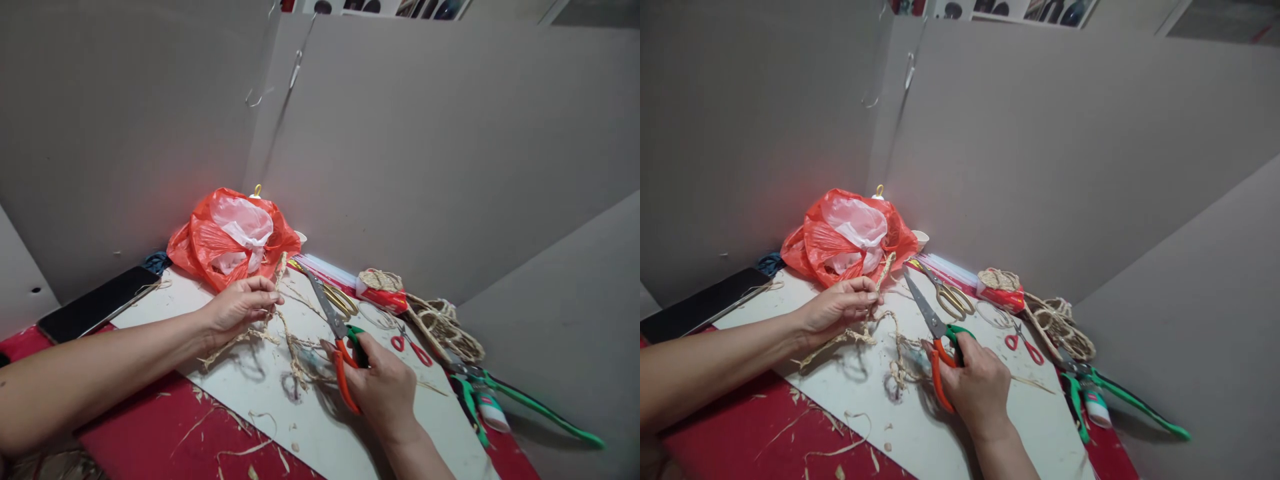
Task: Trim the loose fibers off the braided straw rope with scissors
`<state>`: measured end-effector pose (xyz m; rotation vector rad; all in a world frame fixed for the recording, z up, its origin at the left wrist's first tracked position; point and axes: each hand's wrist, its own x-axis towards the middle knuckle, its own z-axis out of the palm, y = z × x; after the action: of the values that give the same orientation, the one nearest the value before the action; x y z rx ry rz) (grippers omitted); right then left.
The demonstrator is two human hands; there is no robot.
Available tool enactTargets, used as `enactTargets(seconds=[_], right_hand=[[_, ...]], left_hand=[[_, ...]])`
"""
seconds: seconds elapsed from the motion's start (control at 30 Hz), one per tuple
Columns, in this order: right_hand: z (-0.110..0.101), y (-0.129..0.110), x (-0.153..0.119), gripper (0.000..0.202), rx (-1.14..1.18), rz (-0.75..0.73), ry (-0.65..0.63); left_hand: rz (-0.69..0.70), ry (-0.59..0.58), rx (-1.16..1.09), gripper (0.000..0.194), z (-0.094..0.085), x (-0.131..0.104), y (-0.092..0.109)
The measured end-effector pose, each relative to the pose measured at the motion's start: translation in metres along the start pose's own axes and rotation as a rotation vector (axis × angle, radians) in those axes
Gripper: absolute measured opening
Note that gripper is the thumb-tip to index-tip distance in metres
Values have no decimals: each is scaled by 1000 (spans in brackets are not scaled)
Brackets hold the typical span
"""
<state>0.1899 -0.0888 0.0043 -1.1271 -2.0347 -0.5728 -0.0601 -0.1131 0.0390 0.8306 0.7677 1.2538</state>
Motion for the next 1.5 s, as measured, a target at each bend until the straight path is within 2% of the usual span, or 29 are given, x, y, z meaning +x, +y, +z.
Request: enactTargets(seconds=[0.17, 0.3, 0.57, 0.77, 0.87, 1.13, 1.3, 1.5], right_hand=[[3, 4, -2, 35, -26, 12, -24], [4, 8, -2, 31, -29, -6, -81], [1, 0, 2, 27, -93, -27, -224], [0, -6, 3, 30, -144, -81, -158], [1, -6, 1, 34, -155, -86, -113], [1, -8, 1, 42, -211, -83, -51], [2, -6, -1, 42, -214, -85, -54], [4, -3, -5, 41, -203, -99, -43]], left_hand=[[-5, -26, 27, 24, 0, 0, -1], [-1, 24, 100, 34, 5, -3, 1], [109, 179, 280, 31, 9, -6, 2], [347, 196, 534, 23, 6, -7, -2], [412, 204, 589, 21, 6, -8, -3], [426, 263, 683, 22, 10, -11, 1], [417, 256, 625, 24, 7, -9, -2], [421, 263, 538, 19, 7, -7, -2]])
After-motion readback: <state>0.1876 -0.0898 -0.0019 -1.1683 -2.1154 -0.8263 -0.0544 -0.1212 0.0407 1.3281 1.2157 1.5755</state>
